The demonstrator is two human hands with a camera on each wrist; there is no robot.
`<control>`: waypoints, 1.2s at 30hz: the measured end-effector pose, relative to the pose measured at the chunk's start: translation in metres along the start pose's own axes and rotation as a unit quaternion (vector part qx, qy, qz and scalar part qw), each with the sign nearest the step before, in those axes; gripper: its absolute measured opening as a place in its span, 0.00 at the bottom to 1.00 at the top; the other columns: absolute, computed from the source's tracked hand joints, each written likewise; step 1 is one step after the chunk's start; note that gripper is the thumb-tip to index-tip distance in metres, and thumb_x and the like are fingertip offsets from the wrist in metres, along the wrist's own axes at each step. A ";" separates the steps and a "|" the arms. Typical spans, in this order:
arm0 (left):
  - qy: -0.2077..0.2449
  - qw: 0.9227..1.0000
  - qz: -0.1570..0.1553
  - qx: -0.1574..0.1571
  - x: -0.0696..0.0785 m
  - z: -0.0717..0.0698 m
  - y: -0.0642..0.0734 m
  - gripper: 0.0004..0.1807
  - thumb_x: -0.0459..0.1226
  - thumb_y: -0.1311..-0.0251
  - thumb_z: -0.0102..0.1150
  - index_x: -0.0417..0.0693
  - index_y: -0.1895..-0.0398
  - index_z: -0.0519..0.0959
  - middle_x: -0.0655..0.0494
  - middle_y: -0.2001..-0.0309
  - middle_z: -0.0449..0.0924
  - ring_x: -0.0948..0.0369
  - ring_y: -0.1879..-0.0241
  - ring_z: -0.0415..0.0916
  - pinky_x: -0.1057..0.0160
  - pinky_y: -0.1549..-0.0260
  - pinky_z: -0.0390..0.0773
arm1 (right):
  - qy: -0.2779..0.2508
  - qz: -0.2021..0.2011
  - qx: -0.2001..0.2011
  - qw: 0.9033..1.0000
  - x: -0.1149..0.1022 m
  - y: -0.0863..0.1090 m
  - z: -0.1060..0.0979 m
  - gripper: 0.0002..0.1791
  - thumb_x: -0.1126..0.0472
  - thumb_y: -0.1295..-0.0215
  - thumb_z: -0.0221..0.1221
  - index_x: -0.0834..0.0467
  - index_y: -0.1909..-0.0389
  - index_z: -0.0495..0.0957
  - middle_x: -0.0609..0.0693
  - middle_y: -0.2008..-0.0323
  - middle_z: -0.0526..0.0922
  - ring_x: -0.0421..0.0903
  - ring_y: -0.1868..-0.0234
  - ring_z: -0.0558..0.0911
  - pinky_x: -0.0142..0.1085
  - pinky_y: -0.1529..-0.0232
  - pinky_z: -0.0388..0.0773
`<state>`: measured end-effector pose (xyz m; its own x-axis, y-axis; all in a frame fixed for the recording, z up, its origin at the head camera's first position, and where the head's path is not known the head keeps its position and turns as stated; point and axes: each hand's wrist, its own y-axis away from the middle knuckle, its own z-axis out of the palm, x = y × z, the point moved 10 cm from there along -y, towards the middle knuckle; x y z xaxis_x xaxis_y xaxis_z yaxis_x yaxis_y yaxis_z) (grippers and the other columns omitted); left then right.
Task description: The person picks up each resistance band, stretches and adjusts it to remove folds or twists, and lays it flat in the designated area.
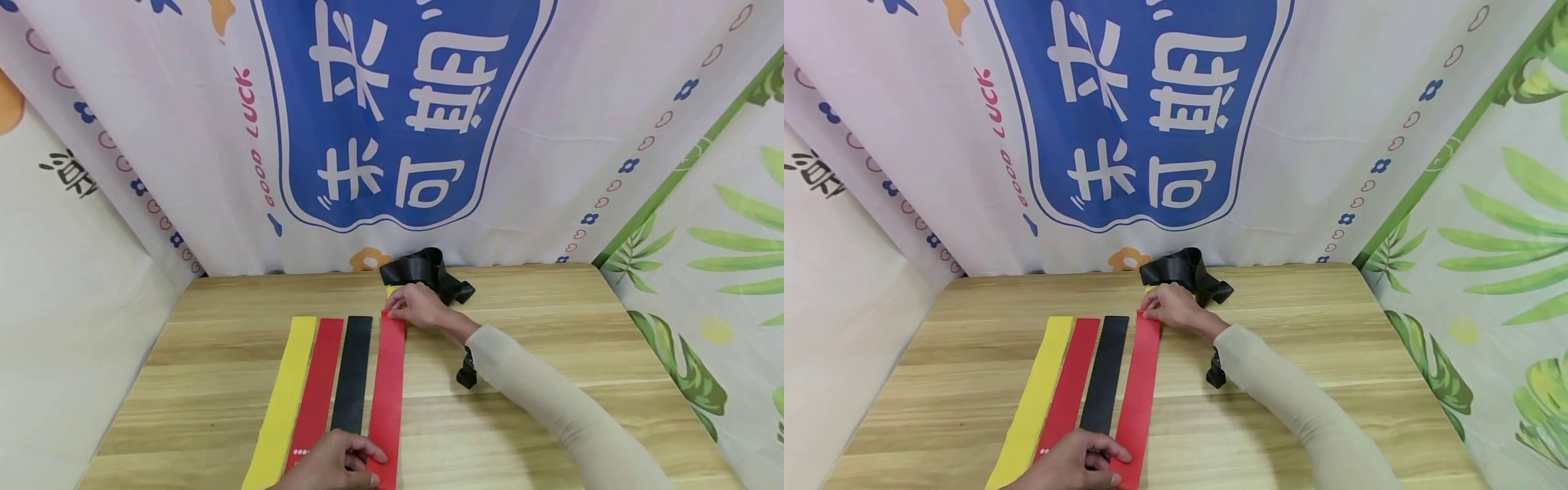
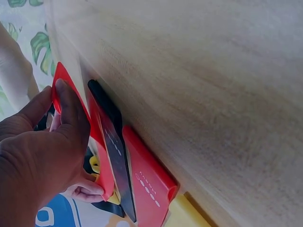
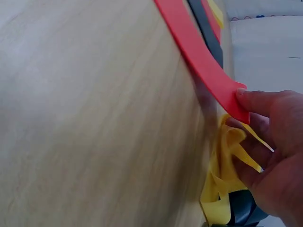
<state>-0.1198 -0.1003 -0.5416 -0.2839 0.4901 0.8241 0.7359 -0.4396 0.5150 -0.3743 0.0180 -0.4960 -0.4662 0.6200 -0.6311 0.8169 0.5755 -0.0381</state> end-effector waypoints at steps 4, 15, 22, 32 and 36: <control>0.000 1.000 -0.012 0.001 -0.003 0.002 -0.001 0.11 0.34 0.38 0.75 0.48 0.53 0.90 0.55 0.61 0.85 0.59 0.65 0.80 0.58 0.57 0.86 | 0.010 -0.006 0.004 1.000 0.000 0.000 0.005 0.03 0.60 0.33 0.73 0.51 0.60 0.91 0.40 0.66 0.91 0.34 0.63 0.86 0.36 0.51 0.82; 0.000 0.999 -0.034 -0.012 -0.012 0.006 0.000 0.10 0.31 0.37 0.74 0.46 0.53 0.89 0.53 0.64 0.82 0.57 0.66 0.79 0.59 0.59 0.85 | 0.025 -0.042 0.019 0.999 -0.002 0.003 0.013 0.04 0.60 0.33 0.72 0.52 0.59 0.90 0.41 0.63 0.91 0.37 0.58 0.87 0.38 0.45 0.82; 0.003 0.999 -0.038 -0.021 -0.015 0.009 -0.002 0.11 0.29 0.37 0.73 0.46 0.53 0.88 0.52 0.63 0.79 0.56 0.63 0.76 0.61 0.61 0.83 | 0.029 -0.057 0.031 0.997 -0.003 0.005 0.011 0.05 0.60 0.33 0.73 0.52 0.59 0.90 0.42 0.63 0.91 0.37 0.58 0.87 0.38 0.46 0.82; -0.007 0.999 -0.045 -0.024 -0.014 0.009 0.000 0.11 0.31 0.37 0.74 0.49 0.53 0.88 0.52 0.66 0.79 0.56 0.65 0.76 0.63 0.65 0.79 | 0.045 -0.065 0.041 0.996 -0.006 0.005 0.011 0.06 0.61 0.35 0.74 0.53 0.58 0.90 0.44 0.61 0.92 0.40 0.57 0.88 0.40 0.45 0.83; -0.010 0.999 -0.039 -0.036 -0.013 0.011 0.000 0.12 0.31 0.37 0.74 0.51 0.52 0.88 0.52 0.68 0.80 0.56 0.66 0.76 0.65 0.67 0.75 | 0.047 -0.056 0.041 0.997 -0.007 0.005 0.011 0.08 0.60 0.34 0.74 0.53 0.56 0.90 0.44 0.60 0.92 0.41 0.55 0.88 0.40 0.45 0.83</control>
<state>-0.1094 -0.0986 -0.5546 -0.3261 0.5399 0.7760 0.6652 -0.4522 0.5941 -0.3630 0.0107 -0.5005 -0.5817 0.6039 -0.5450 0.7818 0.6002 -0.1693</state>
